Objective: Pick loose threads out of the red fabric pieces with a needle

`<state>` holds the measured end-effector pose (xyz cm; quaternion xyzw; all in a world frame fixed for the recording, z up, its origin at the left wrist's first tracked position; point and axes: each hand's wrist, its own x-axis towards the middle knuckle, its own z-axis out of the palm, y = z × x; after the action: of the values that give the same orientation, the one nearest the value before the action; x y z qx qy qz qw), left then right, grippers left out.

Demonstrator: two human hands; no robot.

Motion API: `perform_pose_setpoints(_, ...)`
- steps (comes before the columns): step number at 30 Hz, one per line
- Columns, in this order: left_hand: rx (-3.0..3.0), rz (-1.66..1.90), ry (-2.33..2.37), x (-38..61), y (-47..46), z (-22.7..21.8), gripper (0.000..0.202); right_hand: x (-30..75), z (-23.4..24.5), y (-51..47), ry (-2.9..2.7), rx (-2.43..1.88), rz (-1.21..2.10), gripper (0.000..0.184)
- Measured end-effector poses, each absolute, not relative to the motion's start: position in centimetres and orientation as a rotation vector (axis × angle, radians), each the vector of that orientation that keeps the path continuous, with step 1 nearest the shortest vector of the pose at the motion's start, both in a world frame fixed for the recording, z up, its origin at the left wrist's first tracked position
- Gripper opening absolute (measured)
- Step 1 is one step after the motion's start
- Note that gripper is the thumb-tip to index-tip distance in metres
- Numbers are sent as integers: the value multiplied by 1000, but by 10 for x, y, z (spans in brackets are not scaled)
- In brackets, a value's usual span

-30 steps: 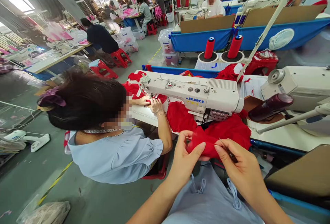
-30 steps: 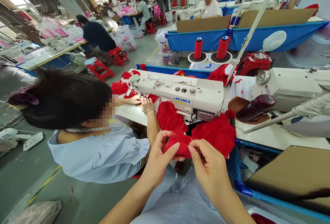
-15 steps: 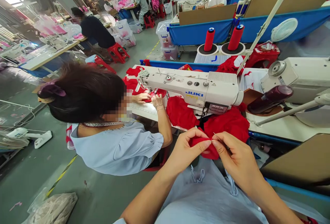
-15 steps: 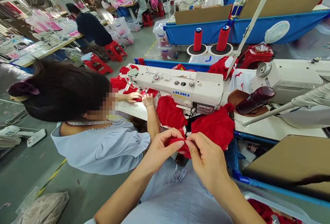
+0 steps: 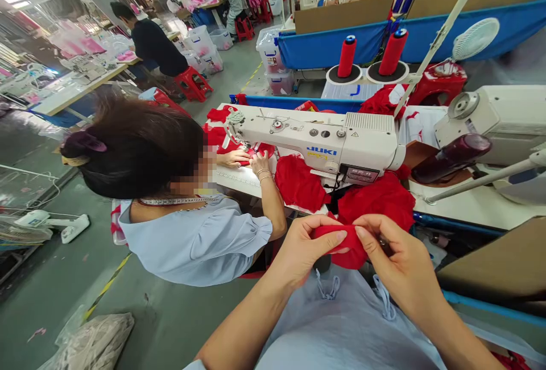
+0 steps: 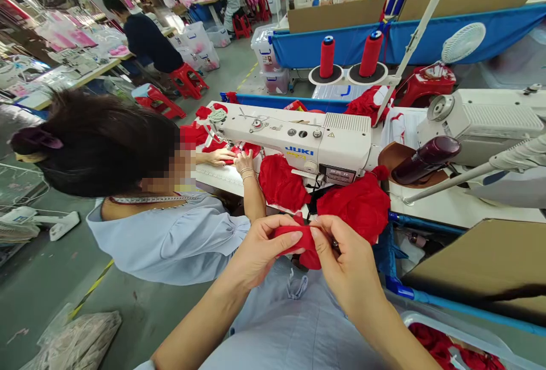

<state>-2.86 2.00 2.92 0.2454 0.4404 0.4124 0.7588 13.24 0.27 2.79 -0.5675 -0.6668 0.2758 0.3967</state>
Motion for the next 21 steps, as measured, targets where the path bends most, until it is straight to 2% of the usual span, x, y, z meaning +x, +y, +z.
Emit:
perform_pose_setpoints(9, 424, 924, 969, -26, 22, 31, 32, 141, 29, -16, -2052, -1354, 231, 41)
perform_pose_setpoints(21, 644, 1009, 957, -24, 20, 32, 20, 142, 35, -13, -2047, -1293, 262, 43)
